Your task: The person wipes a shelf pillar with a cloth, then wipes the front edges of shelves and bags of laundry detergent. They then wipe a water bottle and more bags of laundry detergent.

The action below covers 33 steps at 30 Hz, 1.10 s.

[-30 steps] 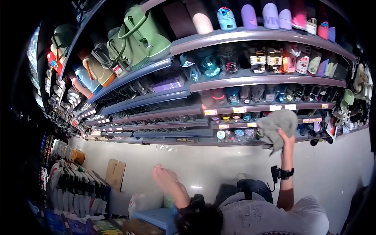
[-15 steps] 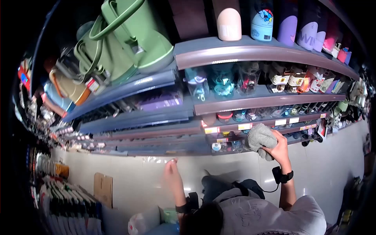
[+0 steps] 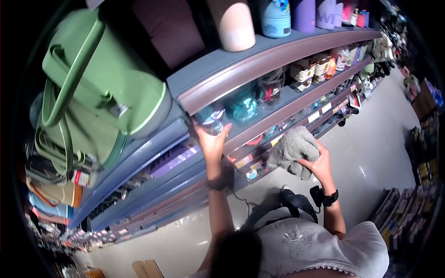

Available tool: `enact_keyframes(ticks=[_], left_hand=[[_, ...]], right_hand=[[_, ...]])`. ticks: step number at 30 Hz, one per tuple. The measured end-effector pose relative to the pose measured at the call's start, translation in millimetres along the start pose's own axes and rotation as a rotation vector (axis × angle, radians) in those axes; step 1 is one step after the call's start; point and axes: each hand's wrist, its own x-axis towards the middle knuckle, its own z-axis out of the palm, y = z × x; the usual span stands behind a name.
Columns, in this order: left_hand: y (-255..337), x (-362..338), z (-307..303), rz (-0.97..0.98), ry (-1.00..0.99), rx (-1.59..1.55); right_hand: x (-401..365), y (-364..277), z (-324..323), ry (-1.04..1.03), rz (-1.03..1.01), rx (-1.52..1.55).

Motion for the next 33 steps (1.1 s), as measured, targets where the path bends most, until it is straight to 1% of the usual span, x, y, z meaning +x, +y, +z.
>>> enact_keyframes(ticks=[2, 3, 4, 6, 7, 8, 10, 11, 12, 14, 15, 16, 18, 20, 22, 23, 24, 25, 26, 27, 28, 29, 30, 31, 32, 33], left_hand=[[3.6, 2.1, 2.3, -0.084, -0.053, -0.168], [0.5, 2.3, 4.9, -0.067, -0.021, -0.243], [-1.8, 0.4, 4.4, -0.085, -0.003, -0.228], [-19.9, -2.7, 2.2, 0.1, 0.068, -0.213], [-10.7, -9.0, -4.2, 0.111, 0.113, -0.127], [-10.9, -13.7, -9.9, 0.169, 0.139, -0.054], [-2.9, -23.8, -24.3, 0.164, 0.123, 0.092], [-10.8, -25.1, -31.3, 0.392, 0.118, 0.146], [-4.4, -28.3, -36.5, 0.537, 0.114, 0.271], [19.2, -36.9, -39.1, 0.696, 0.088, 0.313], [33.5, -48.2, -34.0, 0.567, 0.057, 0.332], [45.8, -58.3, -29.7, 0.217, -0.089, 0.287], [66.9, -77.6, -20.8, -0.102, -0.366, -0.029], [60.5, -92.6, -6.3, -0.261, -0.464, -0.371], [61.2, -97.7, 11.9, -0.322, -0.509, -0.495], [64.1, -96.9, 23.2, -0.304, -0.506, -0.446], [65.6, -94.8, 34.2, -0.351, -0.486, -0.493], [67.0, -92.8, 45.1, -0.399, -0.465, -0.54], [68.4, -90.7, 56.0, -0.445, -0.44, -0.588], [64.5, -90.1, 64.1, -0.453, -0.402, -0.7], [62.8, -91.6, 72.1, -0.476, -0.322, -0.722], [62.0, -92.8, 80.2, -0.495, -0.241, -0.743], [84.2, -87.2, 82.7, -0.451, -0.313, -0.757], [79.6, -86.1, 87.7, -0.469, -0.325, -0.788], [71.3, -86.9, 96.0, -0.489, -0.342, -0.825], [61.6, -91.6, 109.0, -0.464, -0.428, -0.909]], right_hand=[[-5.7, -3.2, -14.3, 0.018, 0.028, -0.053], [-7.9, -3.5, -23.3, 0.006, 0.06, -0.101], [-10.0, -1.1, -29.2, 0.033, 0.073, -0.107], [-10.5, 5.6, -38.2, 0.08, 0.089, -0.112], [-9.9, 15.4, -41.4, 0.093, 0.112, -0.06], [-6.6, 20.5, -43.4, 0.107, 0.127, -0.021], [0.2, 28.4, -46.1, 0.122, 0.171, 0.059], [5.6, 32.8, -47.7, 0.082, 0.176, 0.087], [13.0, 35.7, -47.0, 0.062, 0.116, 0.075], [28.0, 39.4, -39.7, 0.016, 0.0, 0.057], [36.2, 40.0, -33.9, 0.013, -0.057, 0.059], [44.1, 39.3, -26.9, 0.014, -0.115, 0.061], [55.3, 33.6, -13.7, -0.026, -0.074, 0.26], [59.9, 33.2, -4.9, -0.074, 0.042, 0.527], [63.4, 21.4, -2.5, -0.064, 0.005, 0.592], [65.7, 15.9, -2.7, -0.065, -0.083, 0.566], [67.9, 10.6, -4.5, -0.065, -0.168, 0.537], [68.5, 1.7, -10.0, -0.044, -0.263, 0.344], [64.8, -6.7, -17.1, -0.097, -0.199, 0.294], [63.0, -0.8, -23.6, -0.113, -0.278, 0.197], [60.7, 6.8, -29.0, -0.129, -0.354, 0.101], [53.7, 13.7, -34.1, -0.134, -0.384, 0.084], [44.9, 19.6, -38.9, -0.139, -0.416, 0.066], [39.9, 24.2, -44.5, -0.139, -0.449, 0.043], [38.4, 28.1, -52.0, -0.095, -0.462, 0.027], [36.3, 31.2, -61.0, -0.054, -0.471, 0.006]])
